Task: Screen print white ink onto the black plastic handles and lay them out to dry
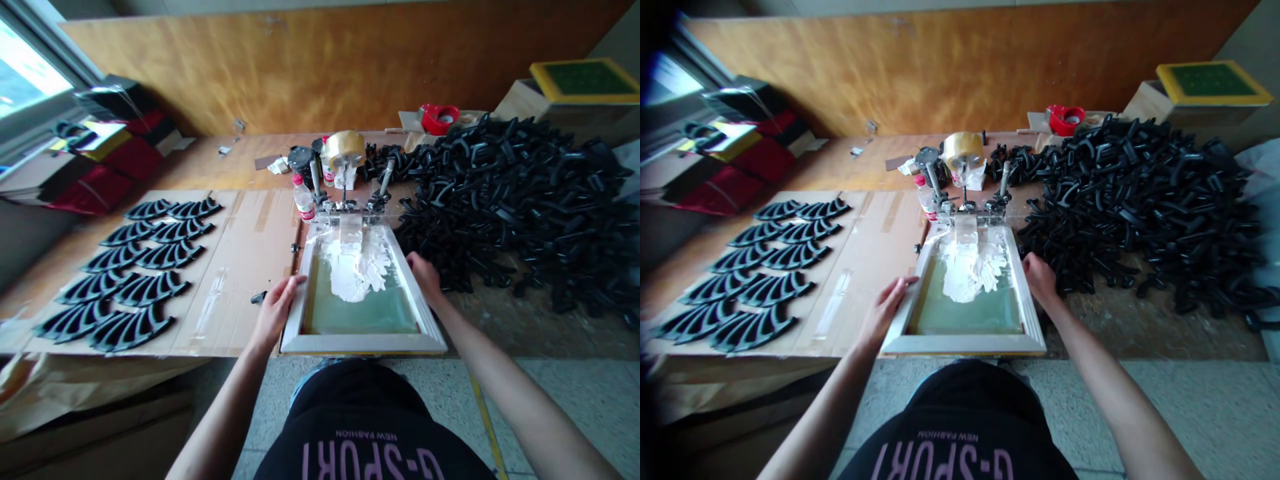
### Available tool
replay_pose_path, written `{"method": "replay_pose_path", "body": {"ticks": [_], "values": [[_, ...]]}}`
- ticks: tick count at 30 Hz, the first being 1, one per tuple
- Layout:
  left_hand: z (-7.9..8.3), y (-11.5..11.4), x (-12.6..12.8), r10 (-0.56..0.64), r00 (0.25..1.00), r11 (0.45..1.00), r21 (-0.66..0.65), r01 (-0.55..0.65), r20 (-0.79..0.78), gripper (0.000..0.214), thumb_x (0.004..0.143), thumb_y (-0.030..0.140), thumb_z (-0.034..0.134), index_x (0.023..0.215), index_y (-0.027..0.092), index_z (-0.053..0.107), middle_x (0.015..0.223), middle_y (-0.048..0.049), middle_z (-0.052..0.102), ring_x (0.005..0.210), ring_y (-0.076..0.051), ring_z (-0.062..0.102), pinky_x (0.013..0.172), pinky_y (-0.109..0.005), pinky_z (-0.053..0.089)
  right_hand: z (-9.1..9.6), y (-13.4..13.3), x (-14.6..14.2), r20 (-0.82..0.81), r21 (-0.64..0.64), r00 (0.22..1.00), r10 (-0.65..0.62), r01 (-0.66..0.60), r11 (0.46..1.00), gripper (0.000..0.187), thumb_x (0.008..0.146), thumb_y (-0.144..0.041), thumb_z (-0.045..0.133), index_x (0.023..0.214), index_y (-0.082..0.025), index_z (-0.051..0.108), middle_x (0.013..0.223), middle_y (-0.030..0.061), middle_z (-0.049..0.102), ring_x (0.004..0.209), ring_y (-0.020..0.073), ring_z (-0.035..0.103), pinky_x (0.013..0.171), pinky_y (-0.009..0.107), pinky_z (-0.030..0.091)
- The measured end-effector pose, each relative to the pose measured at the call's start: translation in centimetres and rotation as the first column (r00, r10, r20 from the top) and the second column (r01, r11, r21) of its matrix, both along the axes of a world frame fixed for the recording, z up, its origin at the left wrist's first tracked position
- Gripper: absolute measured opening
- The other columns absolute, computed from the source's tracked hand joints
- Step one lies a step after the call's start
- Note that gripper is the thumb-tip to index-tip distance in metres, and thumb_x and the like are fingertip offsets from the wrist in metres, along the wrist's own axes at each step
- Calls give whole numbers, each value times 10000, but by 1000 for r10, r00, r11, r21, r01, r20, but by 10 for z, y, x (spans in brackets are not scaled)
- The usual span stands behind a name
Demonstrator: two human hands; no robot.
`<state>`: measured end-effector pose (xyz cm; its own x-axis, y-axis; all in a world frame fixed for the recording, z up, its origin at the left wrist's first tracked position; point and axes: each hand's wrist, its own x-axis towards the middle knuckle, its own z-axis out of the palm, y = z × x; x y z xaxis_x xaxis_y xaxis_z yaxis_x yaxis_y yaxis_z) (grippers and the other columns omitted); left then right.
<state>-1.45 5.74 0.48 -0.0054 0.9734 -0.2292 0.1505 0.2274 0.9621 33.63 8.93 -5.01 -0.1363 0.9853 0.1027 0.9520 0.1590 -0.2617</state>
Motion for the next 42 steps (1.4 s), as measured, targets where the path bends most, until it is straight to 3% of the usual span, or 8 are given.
{"method": "replay_pose_path", "body": {"ticks": [3, 7, 11, 17, 26, 30, 37, 42], "values": [[-47, -14, 0, -10, 1000, 995, -98, 10, -6, 695, 783, 528, 640, 1382, 202, 510, 742, 6, 618, 645, -134, 547, 581, -225, 416, 27, 27, -8, -84, 195, 987, -134, 148, 969, 354, 951, -308, 441, 1259, -156, 527, 1171, 169, 602, 1069, 285, 586, 888, 393, 465], [-87, -11, 2, -26, 994, 996, -91, 16, -109, 706, 790, 477, 625, 1420, 204, 461, 656, 44, 526, 583, -114, 495, 562, -222, 399, 46, 58, -73, -10, 212, 987, 159, -153, 965, 503, 818, -282, 689, 1274, -160, 519, 1276, 153, 546, 1161, 287, 515, 946, 393, 441], [-102, -9, -1, -50, 991, 996, -73, 41, -127, 659, 821, 486, 588, 1393, 175, 486, 724, 13, 562, 657, -138, 539, 618, -249, 436, 34, 41, -103, 82, -21, 938, 336, -335, 942, 118, 871, -145, 574, 979, -161, 619, 952, 79, 655, 919, 207, 588, 796, 295, 451], [-104, -12, -2, -33, 994, 995, -94, 23, -108, 611, 831, 505, 573, 1348, 183, 521, 753, -7, 599, 686, -159, 569, 625, -266, 443, 33, -7, -75, 53, -72, 723, 688, -685, 725, 196, 853, -50, 496, 849, -191, 632, 849, 38, 650, 815, 171, 574, 677, 260, 396], [-91, -10, 1, -7, 996, 995, -101, -2, -89, 644, 788, 505, 617, 1331, 171, 530, 681, 24, 566, 610, -125, 533, 559, -227, 403, 13, -25, -82, 47, 59, 772, 633, -635, 770, 192, 867, -80, 484, 906, -168, 650, 856, 69, 641, 817, 191, 560, 677, 289, 399], [-73, -11, -1, -33, 998, 992, -127, 27, -47, 700, 784, 509, 638, 1375, 168, 483, 679, 31, 569, 585, -116, 513, 542, -220, 379, 37, 1, -91, -18, 53, 862, 507, -505, 861, 166, 890, -250, 595, 1039, -216, 660, 941, 38, 675, 854, 187, 602, 713, 277, 429], [8, 8, -2, 57, 986, 998, -12, -56, 155, 533, 851, 634, 506, 1099, 187, 656, 694, 10, 606, 530, -90, 484, 480, -206, 348, 86, 99, -33, -223, 150, 974, -39, 74, 986, 488, 926, -453, 533, 1352, -214, 522, 997, 58, 683, 817, 195, 623, 777, 324, 461], [61, 61, 20, 55, 923, 941, 289, -176, 381, 491, 867, 635, 476, 989, 185, 629, 872, -45, 671, 766, -140, 633, 609, -232, 481, 35, 66, 9, -216, -88, 954, -206, 191, 978, 376, 943, -467, 468, 922, -151, 672, 831, 66, 682, 788, 187, 605, 763, 297, 448]]}}
